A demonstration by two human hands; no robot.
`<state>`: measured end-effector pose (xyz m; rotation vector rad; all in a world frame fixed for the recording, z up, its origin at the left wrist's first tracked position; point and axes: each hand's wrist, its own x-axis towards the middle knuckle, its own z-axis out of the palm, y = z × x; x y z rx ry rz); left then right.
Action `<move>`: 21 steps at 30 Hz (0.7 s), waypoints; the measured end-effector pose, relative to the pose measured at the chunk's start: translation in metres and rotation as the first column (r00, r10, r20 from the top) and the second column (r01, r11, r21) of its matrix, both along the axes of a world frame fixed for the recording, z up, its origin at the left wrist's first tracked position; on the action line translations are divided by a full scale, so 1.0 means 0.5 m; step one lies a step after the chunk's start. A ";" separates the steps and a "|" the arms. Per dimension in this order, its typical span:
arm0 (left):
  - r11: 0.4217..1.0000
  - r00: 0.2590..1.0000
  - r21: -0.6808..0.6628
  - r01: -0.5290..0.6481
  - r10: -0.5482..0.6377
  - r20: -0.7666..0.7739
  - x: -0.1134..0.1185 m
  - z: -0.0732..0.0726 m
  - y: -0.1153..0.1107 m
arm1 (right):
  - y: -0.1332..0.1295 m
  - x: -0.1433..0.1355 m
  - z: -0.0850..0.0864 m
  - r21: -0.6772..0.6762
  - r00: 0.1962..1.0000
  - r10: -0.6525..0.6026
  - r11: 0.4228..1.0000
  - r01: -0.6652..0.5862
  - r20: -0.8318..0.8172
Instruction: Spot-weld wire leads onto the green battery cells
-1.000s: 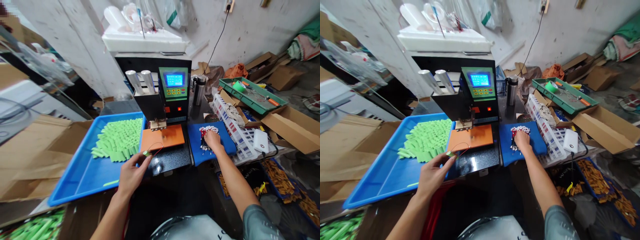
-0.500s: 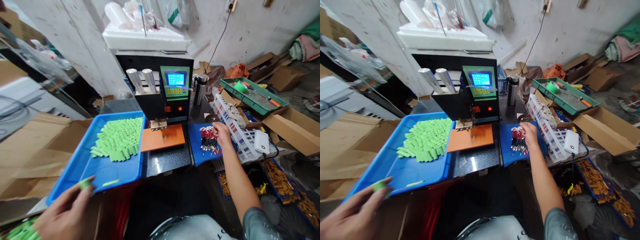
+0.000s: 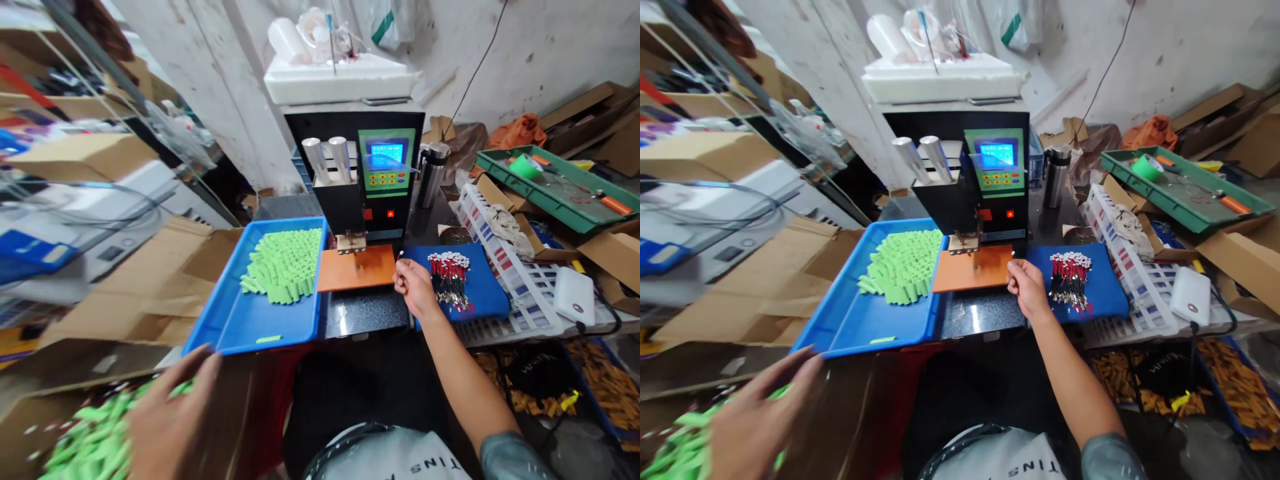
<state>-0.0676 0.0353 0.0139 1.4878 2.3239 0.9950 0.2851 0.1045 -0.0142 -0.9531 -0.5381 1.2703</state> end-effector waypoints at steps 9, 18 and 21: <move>0.767 0.479 0.290 0.572 -0.599 0.642 0.366 -0.065 0.113 | -0.020 -0.098 -0.015 0.067 0.997 0.041 0.997 -0.046 0.072; 0.754 0.321 0.304 0.583 -0.557 0.766 0.367 -0.089 0.123 | -0.018 -0.092 -0.048 0.050 0.975 0.060 0.996 -0.073 0.213; 0.703 0.340 0.299 0.645 -0.614 0.712 0.347 -0.087 0.127 | -0.021 -0.082 -0.047 0.055 0.950 0.118 0.989 -0.139 0.289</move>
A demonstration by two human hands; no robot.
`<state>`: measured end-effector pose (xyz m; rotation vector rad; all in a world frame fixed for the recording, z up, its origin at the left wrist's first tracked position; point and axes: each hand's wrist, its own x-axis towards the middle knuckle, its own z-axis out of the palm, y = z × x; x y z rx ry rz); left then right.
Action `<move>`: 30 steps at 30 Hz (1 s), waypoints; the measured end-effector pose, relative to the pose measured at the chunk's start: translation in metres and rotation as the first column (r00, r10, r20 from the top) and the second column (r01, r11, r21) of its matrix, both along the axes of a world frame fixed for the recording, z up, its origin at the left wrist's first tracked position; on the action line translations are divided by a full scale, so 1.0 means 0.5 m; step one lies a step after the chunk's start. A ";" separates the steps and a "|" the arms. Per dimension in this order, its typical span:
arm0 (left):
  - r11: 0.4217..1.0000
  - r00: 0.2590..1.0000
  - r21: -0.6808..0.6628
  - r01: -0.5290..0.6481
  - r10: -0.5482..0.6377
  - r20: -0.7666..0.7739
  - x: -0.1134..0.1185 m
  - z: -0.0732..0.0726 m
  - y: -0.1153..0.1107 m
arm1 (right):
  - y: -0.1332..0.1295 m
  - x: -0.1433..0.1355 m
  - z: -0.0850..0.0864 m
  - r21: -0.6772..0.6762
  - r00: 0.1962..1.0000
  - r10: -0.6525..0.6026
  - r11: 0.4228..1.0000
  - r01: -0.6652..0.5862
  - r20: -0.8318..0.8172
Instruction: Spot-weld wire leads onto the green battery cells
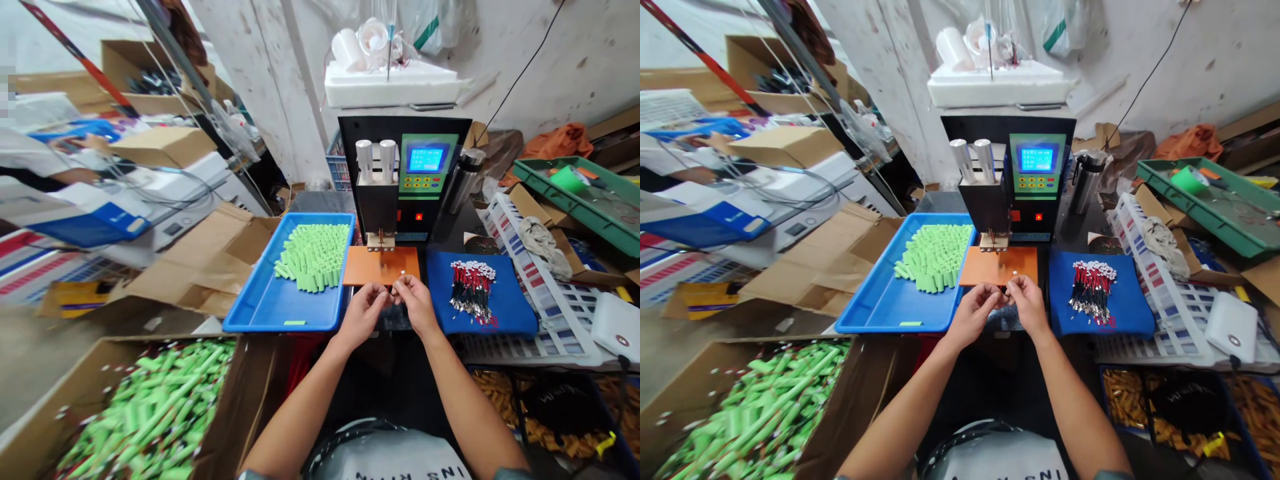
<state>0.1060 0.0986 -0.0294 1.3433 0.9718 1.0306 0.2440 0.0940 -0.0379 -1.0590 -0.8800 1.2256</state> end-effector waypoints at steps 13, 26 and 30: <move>0.975 0.915 0.023 0.220 -0.197 -0.353 -0.079 0.034 -0.011 | -0.021 0.017 -0.009 -0.051 0.896 0.349 0.936 -0.349 0.273; 0.894 0.287 0.417 0.163 0.362 -0.887 -0.254 -0.036 0.143 | -0.024 0.017 -0.012 -0.065 0.968 0.214 0.976 -0.207 0.132; 0.894 0.195 0.398 0.207 0.361 -0.912 -0.242 -0.037 0.141 | -0.025 0.017 -0.018 -0.072 0.968 0.216 0.975 -0.208 0.124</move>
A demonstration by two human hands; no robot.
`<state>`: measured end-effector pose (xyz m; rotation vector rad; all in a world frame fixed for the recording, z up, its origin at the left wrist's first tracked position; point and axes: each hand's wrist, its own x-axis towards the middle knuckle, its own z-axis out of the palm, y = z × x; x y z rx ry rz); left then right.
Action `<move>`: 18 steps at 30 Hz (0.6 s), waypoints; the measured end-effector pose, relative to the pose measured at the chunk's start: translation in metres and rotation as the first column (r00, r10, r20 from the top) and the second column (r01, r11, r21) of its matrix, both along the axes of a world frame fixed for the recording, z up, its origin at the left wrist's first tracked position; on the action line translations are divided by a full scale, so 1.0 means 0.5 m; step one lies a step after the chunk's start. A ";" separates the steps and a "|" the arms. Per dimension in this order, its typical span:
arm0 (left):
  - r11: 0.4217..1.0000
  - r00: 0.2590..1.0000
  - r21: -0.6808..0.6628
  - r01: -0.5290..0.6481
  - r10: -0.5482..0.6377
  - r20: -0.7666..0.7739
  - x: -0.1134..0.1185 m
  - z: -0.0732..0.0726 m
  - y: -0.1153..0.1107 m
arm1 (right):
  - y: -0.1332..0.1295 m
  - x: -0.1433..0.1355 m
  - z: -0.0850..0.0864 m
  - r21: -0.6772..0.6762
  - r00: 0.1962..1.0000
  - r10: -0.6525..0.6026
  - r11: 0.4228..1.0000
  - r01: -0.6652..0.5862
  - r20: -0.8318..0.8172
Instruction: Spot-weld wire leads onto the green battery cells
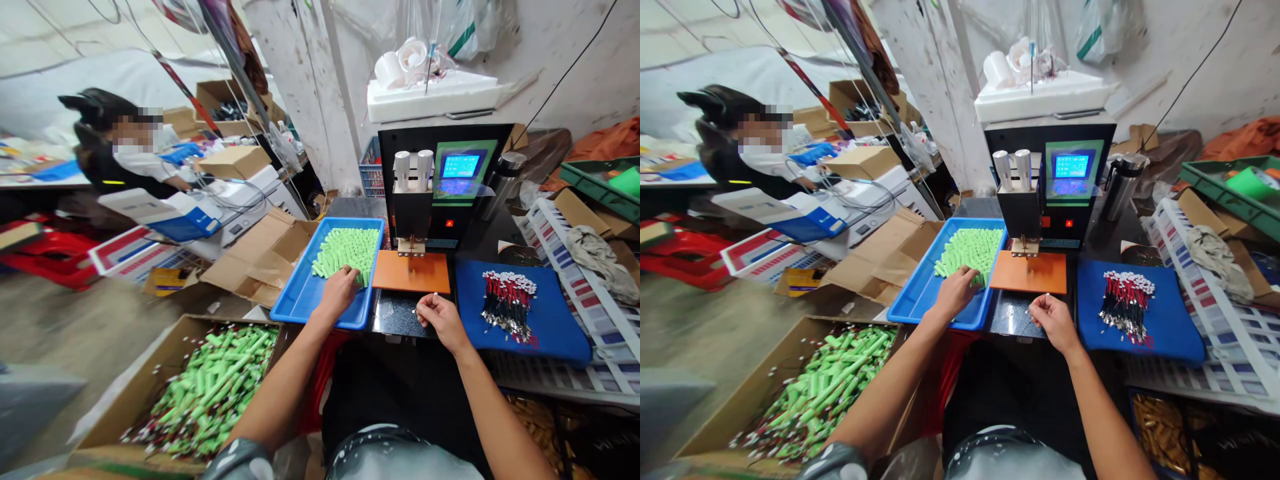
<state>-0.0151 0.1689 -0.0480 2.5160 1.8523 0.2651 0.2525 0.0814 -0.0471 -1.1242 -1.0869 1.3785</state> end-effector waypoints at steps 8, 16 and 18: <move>0.998 0.976 -0.026 0.050 -0.043 0.213 -0.007 -0.009 -0.011 | 0.001 0.005 -0.004 -0.008 1.000 -0.022 1.000 0.022 -0.007; 1.000 0.786 0.009 0.005 -0.010 0.618 0.006 0.057 -0.024 | 0.006 0.023 0.001 0.000 0.992 -0.115 0.993 0.116 -0.060; 0.998 0.710 0.057 0.000 -0.040 0.703 0.041 0.086 -0.021 | 0.013 0.025 0.005 0.004 0.980 -0.167 0.986 0.168 -0.111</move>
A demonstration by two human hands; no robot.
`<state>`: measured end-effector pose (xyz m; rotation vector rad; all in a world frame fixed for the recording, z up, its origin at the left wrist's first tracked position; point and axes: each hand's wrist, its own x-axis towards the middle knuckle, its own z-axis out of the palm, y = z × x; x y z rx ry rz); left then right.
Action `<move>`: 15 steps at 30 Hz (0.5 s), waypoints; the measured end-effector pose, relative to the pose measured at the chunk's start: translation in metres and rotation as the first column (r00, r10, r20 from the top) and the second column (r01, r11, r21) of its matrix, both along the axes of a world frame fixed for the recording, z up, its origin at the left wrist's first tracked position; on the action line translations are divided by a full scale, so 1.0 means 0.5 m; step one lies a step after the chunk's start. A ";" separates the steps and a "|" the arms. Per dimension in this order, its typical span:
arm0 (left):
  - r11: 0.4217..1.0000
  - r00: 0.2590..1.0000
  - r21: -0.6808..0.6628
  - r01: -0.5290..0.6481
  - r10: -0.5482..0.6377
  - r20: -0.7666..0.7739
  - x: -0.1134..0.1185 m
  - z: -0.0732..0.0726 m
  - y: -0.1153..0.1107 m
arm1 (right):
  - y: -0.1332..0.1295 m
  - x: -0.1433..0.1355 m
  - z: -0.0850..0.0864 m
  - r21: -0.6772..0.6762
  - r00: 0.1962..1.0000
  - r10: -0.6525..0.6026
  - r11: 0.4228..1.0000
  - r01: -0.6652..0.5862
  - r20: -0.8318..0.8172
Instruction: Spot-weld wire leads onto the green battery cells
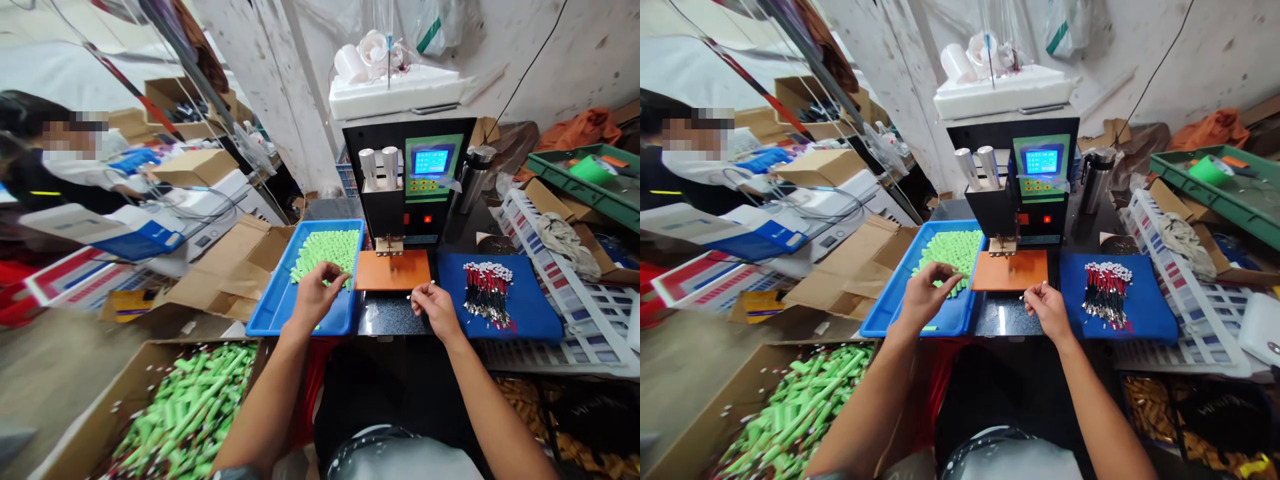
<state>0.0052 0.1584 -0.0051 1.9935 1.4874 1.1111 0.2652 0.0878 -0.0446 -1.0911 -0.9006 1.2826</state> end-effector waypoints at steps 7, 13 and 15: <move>0.976 0.976 -0.080 0.202 -0.194 0.096 0.148 -0.008 0.049 | 0.011 0.005 0.000 -0.005 0.993 -0.081 0.997 0.081 -0.084; 0.940 0.944 -0.198 0.277 -0.228 0.240 0.166 -0.046 0.066 | 0.022 0.014 0.007 0.023 0.989 -0.135 0.990 0.137 -0.065; 0.924 0.939 -0.236 0.301 -0.244 0.241 0.165 -0.053 0.068 | 0.036 0.011 0.018 0.045 0.987 -0.157 0.986 0.159 -0.045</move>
